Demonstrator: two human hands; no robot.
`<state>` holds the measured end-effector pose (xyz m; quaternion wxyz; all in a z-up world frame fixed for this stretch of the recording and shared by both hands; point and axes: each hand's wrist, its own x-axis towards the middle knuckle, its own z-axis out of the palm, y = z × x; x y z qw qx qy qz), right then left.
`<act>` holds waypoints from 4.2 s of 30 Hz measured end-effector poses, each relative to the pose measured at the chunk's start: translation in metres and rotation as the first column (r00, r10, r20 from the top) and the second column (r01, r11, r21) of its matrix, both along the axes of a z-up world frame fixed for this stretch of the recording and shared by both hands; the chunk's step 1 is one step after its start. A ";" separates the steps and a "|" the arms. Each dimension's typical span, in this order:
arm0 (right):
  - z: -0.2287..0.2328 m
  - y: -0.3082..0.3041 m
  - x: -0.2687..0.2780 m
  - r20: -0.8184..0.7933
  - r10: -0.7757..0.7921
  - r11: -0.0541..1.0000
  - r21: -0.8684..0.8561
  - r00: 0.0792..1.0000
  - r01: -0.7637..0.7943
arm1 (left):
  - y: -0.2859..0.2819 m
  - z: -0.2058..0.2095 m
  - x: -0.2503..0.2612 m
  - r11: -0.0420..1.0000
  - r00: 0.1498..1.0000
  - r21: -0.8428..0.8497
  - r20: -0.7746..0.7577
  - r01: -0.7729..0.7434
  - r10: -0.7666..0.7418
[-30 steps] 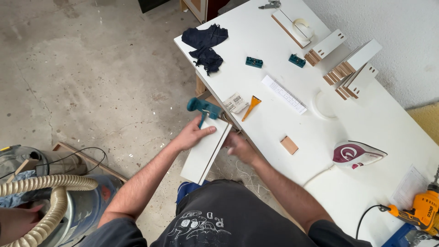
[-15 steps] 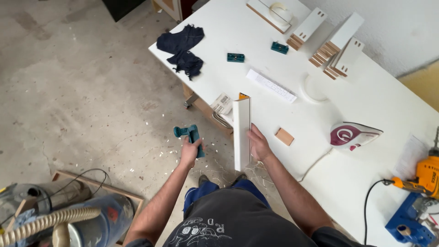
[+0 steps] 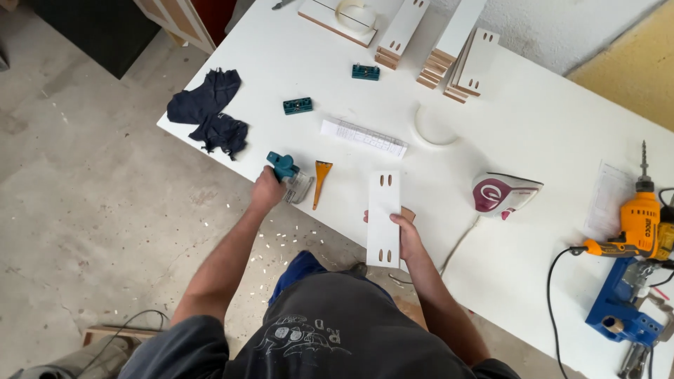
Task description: The person sands the edges of a white rectangular wooden piece using a sanding block, then uses a yellow scraper to remove excess material from the edges. The person then picks up a long white strip and uses an iron to press it onto the table.
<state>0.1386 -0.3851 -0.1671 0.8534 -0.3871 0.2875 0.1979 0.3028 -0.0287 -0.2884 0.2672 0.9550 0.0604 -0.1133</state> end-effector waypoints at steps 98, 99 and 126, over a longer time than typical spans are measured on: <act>-0.182 0.311 0.049 0.285 -0.953 -0.272 -0.644 -0.106 0.715 | -0.243 -0.087 -0.045 -0.519 -0.542 0.177 0.405 0.836 -0.736; -0.188 0.307 0.047 0.275 -0.951 -0.290 -0.642 -0.140 0.710 | -0.247 -0.092 -0.046 -0.510 -0.538 0.191 0.429 0.839 -0.725; -0.287 0.083 -0.186 0.142 -0.876 -0.341 -0.859 -0.462 0.382 | -0.252 -0.085 -0.046 -0.495 -0.504 0.189 0.573 0.848 -0.646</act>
